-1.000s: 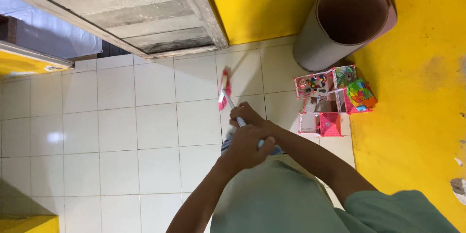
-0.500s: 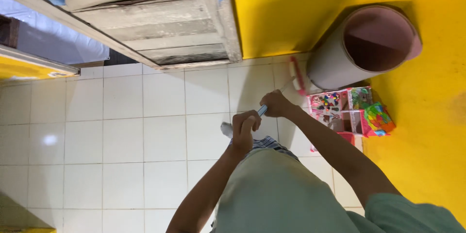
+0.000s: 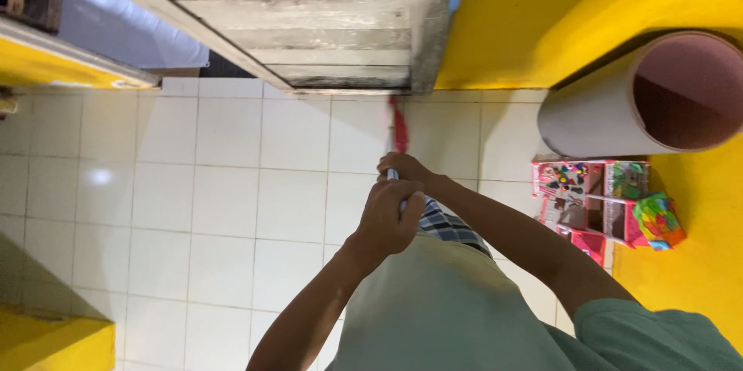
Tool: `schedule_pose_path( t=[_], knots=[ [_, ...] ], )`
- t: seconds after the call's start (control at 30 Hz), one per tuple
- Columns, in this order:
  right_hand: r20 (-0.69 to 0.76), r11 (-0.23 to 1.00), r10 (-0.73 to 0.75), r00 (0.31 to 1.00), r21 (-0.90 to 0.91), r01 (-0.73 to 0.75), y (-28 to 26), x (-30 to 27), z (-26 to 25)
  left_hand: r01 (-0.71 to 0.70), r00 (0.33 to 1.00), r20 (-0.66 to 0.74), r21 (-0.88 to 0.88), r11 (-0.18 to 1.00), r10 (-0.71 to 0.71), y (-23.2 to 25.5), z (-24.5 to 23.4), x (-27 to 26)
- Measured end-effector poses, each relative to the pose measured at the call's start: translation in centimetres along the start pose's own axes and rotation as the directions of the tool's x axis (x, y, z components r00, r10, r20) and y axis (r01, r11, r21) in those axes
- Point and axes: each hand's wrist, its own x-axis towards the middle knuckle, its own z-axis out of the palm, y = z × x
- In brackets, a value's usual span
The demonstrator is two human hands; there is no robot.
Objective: Sweeping the floor with a broom and moving objects like a toy house and a trash bin.
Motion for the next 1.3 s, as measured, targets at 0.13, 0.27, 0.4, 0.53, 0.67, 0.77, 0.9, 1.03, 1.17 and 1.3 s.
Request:
schedule_pose_path(
  t=[0.13, 0.27, 0.4, 0.53, 0.67, 0.77, 0.9, 1.03, 1.17, 1.3],
  knots=[
    [0.065, 0.983, 0.033, 0.997, 0.176, -0.044, 7.0, 1.8, 6.4, 0.023, 1.000, -0.009, 0.092, 0.995, -0.022, -2.6, -0.6, 0.2],
    [-0.095, 0.960, -0.109, 0.989, 0.249, 0.130, 4.6, 7.0, 7.5, 0.083, 0.980, 0.152, 0.268, 0.960, -0.127, -4.3, -0.2, 0.6],
    [-0.101, 0.926, -0.238, 0.966, -0.322, 0.195, -8.6, 8.5, 1.4, -0.054, 0.975, 0.219, 0.148, 0.987, 0.020, 0.0, -3.0, -1.5],
    [-0.068, 0.998, -0.062, 0.996, -0.038, 0.060, -15.3, 6.3, -0.4, -0.332, 0.942, 0.054, 0.000, 0.943, 0.331, 5.4, -8.7, -4.1],
    [-0.009, 0.948, 0.199, 0.980, 0.254, -0.190, -15.9, 3.6, -1.8, -0.351, 0.934, -0.182, -0.286, 0.892, 0.309, 4.5, -9.6, -3.1],
    [-0.145, 0.980, 0.197, 0.970, 0.015, -0.197, -9.9, 0.2, -1.8, -0.317, 0.944, -0.250, -0.514, 0.797, 0.214, -0.8, -6.8, -0.7],
    [-0.143, 0.833, 0.410, 0.901, -0.345, -0.433, 0.5, -3.3, 1.3, -0.218, 0.976, -0.157, -0.670, 0.710, 0.152, -11.6, -2.4, 0.9],
    [-0.220, 0.821, 0.457, 0.862, -0.269, -0.504, -2.6, -1.6, 3.7, -0.176, 0.982, -0.061, -0.636, 0.752, 0.179, -9.7, -5.2, -1.0],
    [-0.310, 0.953, 0.274, 0.910, -0.038, -0.300, -7.4, 2.9, 5.8, -0.093, 0.988, 0.087, -0.326, 0.941, 0.128, -2.0, -9.7, -2.4],
    [-0.459, 0.947, 0.085, 0.884, 0.312, 0.071, -8.0, 4.6, 8.3, 0.020, 0.980, 0.200, -0.086, 0.996, -0.002, -0.2, -8.5, -2.6]
  ],
)
